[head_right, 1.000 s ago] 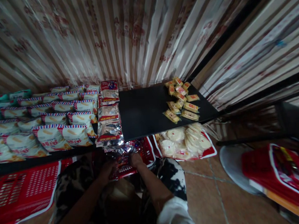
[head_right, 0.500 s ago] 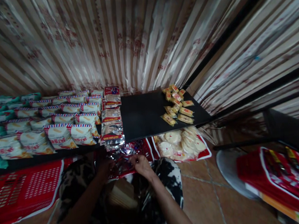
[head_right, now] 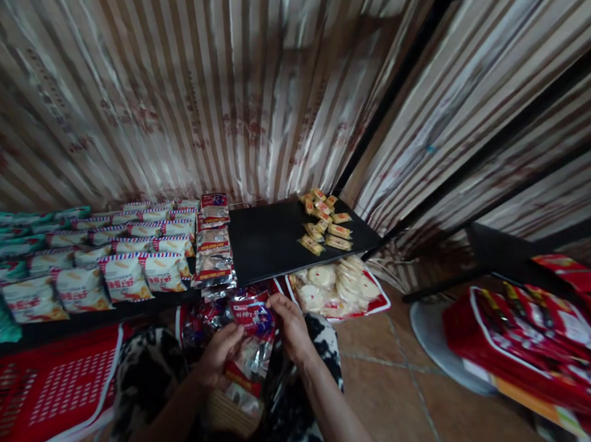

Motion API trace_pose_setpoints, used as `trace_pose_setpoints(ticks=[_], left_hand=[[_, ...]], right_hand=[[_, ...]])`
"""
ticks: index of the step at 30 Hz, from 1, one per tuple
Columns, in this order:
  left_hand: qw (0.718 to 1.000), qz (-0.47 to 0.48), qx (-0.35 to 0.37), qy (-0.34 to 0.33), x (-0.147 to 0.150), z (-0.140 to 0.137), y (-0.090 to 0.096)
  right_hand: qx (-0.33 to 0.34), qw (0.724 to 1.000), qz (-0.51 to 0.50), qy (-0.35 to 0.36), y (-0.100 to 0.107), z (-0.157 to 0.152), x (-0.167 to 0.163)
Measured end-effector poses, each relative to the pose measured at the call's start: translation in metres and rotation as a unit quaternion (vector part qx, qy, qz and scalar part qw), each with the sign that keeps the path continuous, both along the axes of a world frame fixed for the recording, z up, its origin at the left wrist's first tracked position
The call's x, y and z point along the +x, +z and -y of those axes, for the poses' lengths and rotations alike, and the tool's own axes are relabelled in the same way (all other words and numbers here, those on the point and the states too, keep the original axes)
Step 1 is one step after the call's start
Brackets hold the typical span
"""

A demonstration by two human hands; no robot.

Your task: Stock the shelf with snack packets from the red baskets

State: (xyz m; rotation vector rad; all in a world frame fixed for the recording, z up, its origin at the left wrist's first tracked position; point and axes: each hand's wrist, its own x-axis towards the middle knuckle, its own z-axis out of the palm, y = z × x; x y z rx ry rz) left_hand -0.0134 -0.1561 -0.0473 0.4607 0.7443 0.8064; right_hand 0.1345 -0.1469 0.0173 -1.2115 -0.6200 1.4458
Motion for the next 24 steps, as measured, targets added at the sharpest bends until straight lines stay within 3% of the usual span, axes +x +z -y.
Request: trace_pose_setpoints(ticks=[6,10,15,24], left_hand=[[0.997,-0.053,0.033,0.038,-0.008,0.009,0.026],[0.991,-0.096,0.047,0.081,-0.008,0.012,0.029],[0.985,-0.081,0.026,0.148,-0.002,0.012,0.031],[0.973,-0.146,0.022,0.177,-0.004,0.002,0.053]], right_hand=[[0.032,0.999,0.004,-0.031,0.002,0.006,-0.004],[0.032,0.998,0.017,-0.045,0.002,0.009,-0.008],[0.041,0.998,0.013,-0.054,-0.004,0.017,-0.015],[0.024,0.998,0.019,0.046,-0.005,0.036,-0.022]])
